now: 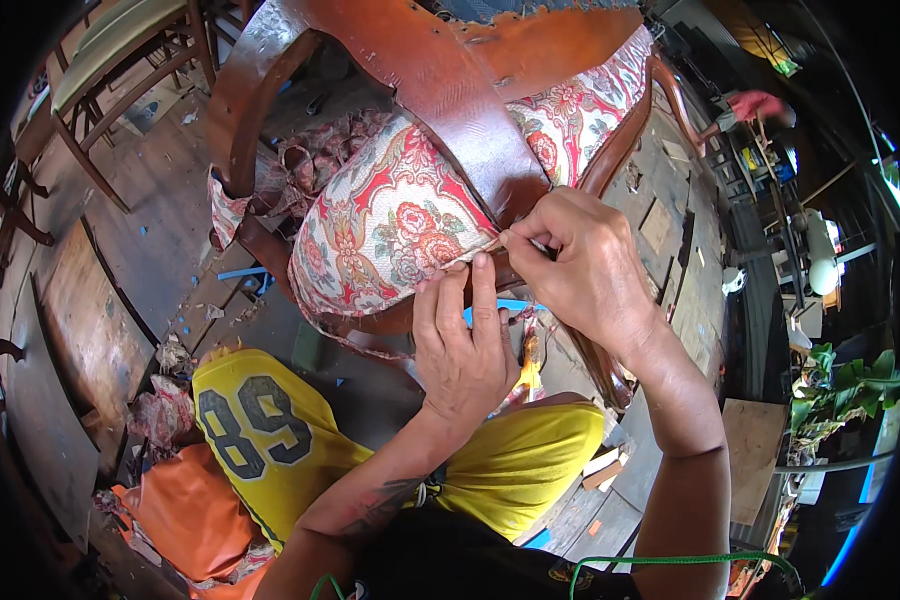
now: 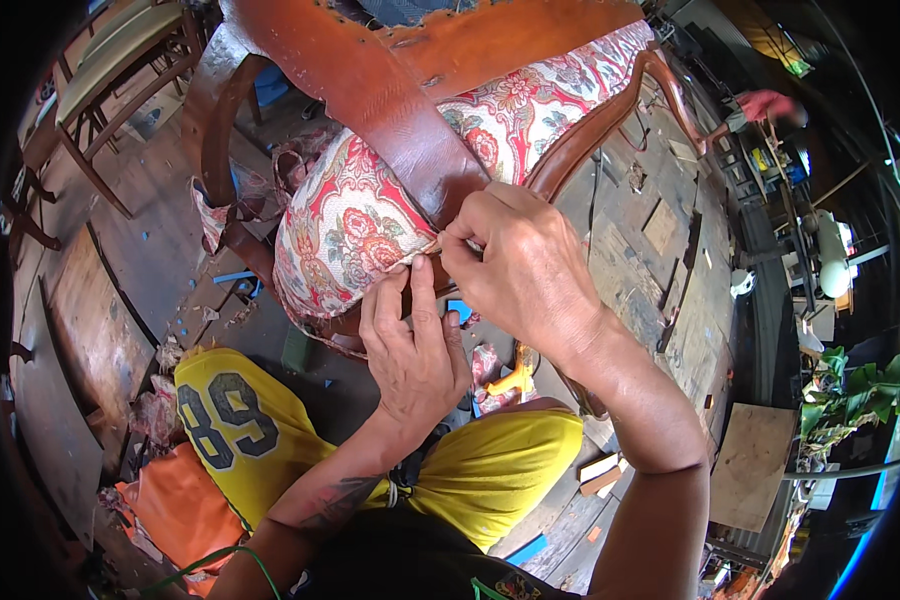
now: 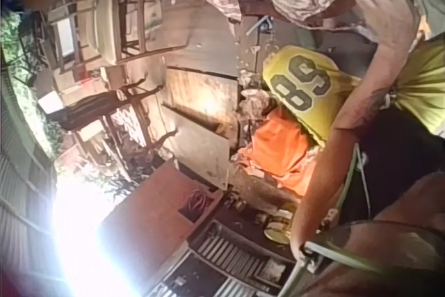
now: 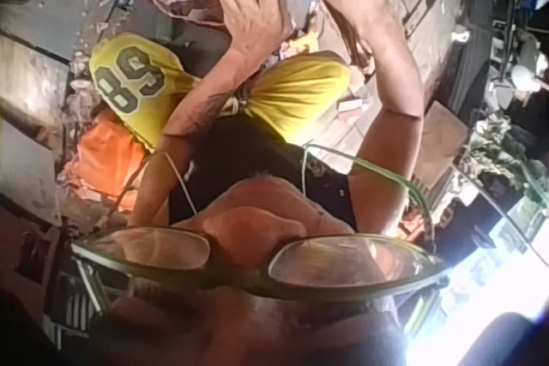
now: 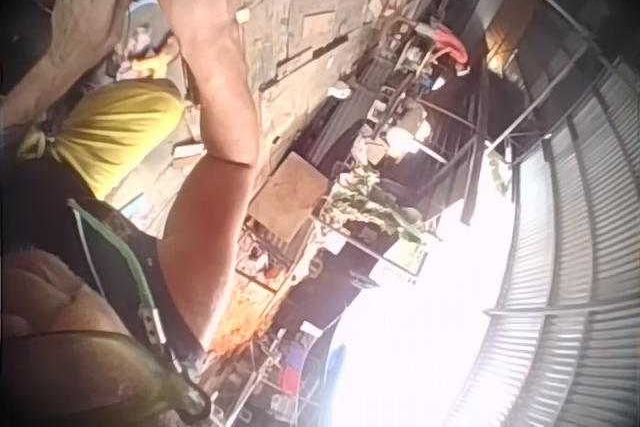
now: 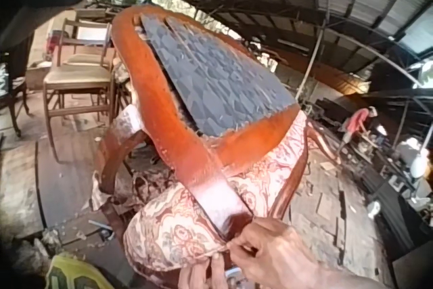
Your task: Applying decorative trim to a wooden chair frame using a hot glue gun.
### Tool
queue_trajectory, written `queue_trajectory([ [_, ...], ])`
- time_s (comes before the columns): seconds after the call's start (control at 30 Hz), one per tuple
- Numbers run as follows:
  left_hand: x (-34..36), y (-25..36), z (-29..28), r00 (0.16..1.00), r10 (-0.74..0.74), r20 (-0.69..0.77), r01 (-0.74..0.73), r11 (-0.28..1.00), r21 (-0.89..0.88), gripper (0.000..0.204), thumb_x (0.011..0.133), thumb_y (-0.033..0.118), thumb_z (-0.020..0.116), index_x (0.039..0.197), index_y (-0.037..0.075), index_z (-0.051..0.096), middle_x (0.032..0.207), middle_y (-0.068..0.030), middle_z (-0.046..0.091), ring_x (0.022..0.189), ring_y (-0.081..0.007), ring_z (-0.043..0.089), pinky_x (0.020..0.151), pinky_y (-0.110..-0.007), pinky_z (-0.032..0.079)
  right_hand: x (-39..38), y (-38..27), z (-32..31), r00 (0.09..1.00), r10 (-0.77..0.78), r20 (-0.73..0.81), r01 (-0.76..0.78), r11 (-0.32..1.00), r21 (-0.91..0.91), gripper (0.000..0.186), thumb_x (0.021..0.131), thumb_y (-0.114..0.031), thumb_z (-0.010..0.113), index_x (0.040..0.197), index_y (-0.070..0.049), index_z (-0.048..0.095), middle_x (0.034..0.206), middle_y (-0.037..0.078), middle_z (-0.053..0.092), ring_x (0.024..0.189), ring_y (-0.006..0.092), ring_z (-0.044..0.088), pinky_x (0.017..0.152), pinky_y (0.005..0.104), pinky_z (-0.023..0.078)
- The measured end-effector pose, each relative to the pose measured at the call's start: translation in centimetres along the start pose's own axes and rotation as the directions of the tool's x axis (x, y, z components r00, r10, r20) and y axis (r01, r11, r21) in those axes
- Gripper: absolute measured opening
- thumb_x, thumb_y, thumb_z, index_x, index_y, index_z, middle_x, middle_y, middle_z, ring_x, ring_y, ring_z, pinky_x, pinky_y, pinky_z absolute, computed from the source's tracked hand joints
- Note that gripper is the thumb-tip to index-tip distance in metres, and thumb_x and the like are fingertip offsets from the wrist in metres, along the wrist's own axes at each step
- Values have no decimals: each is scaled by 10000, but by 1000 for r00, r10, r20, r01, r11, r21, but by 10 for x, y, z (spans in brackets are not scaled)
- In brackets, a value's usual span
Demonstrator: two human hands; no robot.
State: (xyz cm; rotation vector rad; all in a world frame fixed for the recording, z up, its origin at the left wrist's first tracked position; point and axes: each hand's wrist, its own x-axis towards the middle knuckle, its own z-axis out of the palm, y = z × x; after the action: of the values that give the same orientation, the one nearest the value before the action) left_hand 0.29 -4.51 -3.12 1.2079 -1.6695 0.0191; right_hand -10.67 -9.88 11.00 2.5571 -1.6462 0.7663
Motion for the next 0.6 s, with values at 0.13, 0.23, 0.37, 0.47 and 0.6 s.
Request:
queue_trajectory([
  [0.13, 2, 4, -2, 1000, -16, 14, 16, 1000, -2, 600, 972, 122, 609, 1519, -71, 455, 1418, -252, 435, 1265, -426, 417, 1091, -519, 375, 2, -1, 0, 1000, 2, -4, -2, 1000, 3, 117, 809, -56, 749, 776, -2, 651, 781, 168, 649, 763, 386, 670, 690, 469, 544],
  [0.23, 5, 5, -4, 999, -34, 41, 34, 999, 8, 577, 988, 165, 600, 1515, -42, 485, 1425, -244, 442, 1258, -420, 415, 1100, -506, 366, 2, -5, -1, 999, 32, -4, -32, 999, 2, 117, 808, -56, 752, 781, -3, 651, 778, 167, 646, 765, 386, 671, 694, 469, 543],
  [0.37, 8, 7, -4, 999, -30, 35, 28, 998, 51, 542, 1007, 222, 585, 1494, -9, 533, 1422, -225, 460, 1260, -413, 415, 1099, -499, 366, 1, -10, -1, 996, 90, -16, -90, 996, -3, 115, 813, -49, 784, 806, 15, 688, 761, 134, 658, 716, 294, 676, 650, 392, 523],
  [0.47, 5, 6, -2, 999, -39, 23, 37, 998, 48, 525, 1013, 238, 581, 1477, -7, 551, 1403, -220, 478, 1249, -410, 431, 1087, -508, 382, -1, -11, 1, 992, 124, -25, -123, 992, 38, 110, 797, -48, 772, 787, -4, 672, 805, 167, 668, 764, 388, 674, 717, 453, 545],
  [0.6, 4, 2, 1, 997, -55, 53, 57, 998, -32, 621, 913, 280, 673, 1445, -13, 544, 1349, -218, 518, 1249, -411, 480, 1069, -576, 387, -1, -8, 4, 981, 193, 19, -193, 974, 117, 95, 789, -20, 805, 840, -11, 725, 835, 128, 707, 767, 271, 724, 714, 371, 581],
])
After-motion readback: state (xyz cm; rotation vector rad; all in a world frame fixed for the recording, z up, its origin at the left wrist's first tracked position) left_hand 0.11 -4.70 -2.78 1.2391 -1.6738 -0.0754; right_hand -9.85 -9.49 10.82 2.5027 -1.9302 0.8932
